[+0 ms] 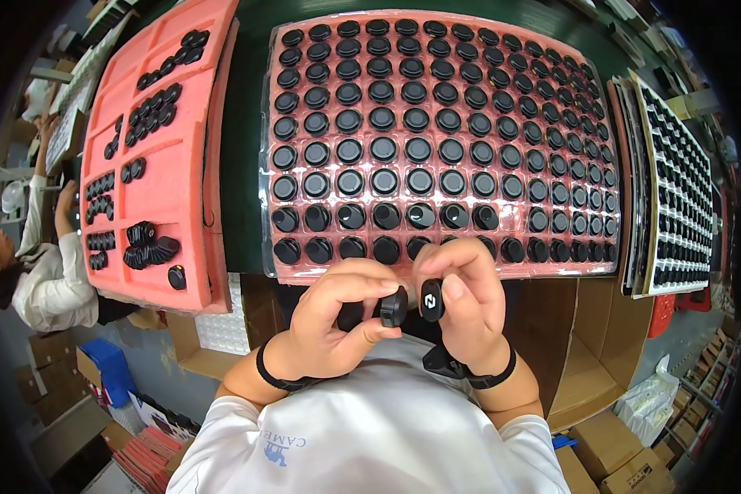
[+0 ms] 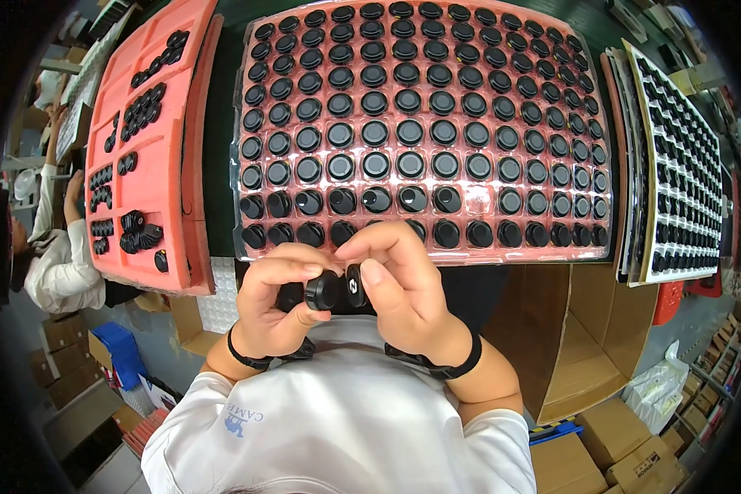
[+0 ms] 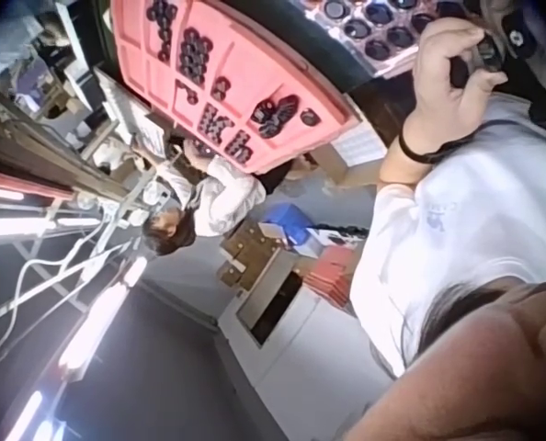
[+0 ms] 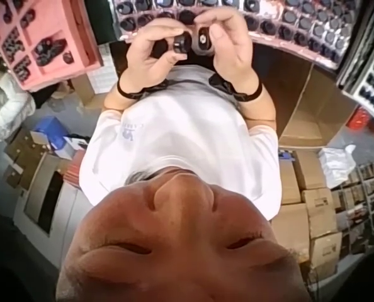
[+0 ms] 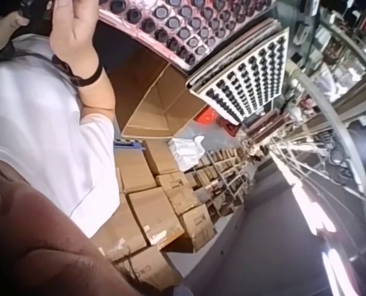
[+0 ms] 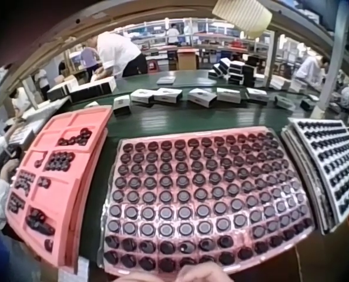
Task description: The person picks up a black component and a rubber seal, fits the seal onto the component, and places the assembled unit back into a tray.
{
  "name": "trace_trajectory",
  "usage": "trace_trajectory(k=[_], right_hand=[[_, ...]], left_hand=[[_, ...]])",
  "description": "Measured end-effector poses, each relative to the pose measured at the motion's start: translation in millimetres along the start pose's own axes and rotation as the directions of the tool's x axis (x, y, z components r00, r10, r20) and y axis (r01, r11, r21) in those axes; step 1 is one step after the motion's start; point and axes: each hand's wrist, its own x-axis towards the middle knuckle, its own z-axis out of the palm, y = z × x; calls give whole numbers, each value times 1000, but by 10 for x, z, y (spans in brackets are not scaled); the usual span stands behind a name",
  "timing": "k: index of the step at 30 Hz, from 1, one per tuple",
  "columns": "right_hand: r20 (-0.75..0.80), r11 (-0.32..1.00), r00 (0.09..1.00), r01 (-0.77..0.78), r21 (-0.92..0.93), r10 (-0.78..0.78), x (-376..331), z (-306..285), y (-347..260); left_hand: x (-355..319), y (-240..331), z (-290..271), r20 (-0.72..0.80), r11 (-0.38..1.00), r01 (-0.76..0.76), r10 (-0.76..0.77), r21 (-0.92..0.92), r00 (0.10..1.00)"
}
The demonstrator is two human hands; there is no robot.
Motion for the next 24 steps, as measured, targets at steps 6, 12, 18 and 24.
trace_trajectory(k=[6,12,18,24], right_hand=[[37,995,998,61,-82,-58,-1,7,-25],[73,969,995,80,-233,-65,-42,-24,26],[120,992,992,51,-118,-36,-39,-103,-5],[197,922,973,182,-342,-120,-6,-160,8]], left_hand=[[-2,27,5,14,1000,6,-6,-2,1000],[-26,-3,18,3,998,14,-14,-66,1000],[-20,-14,30,-17,996,15,-17,-93,1000],[-31,13,9,-20,996,44,-46,-72,999]])
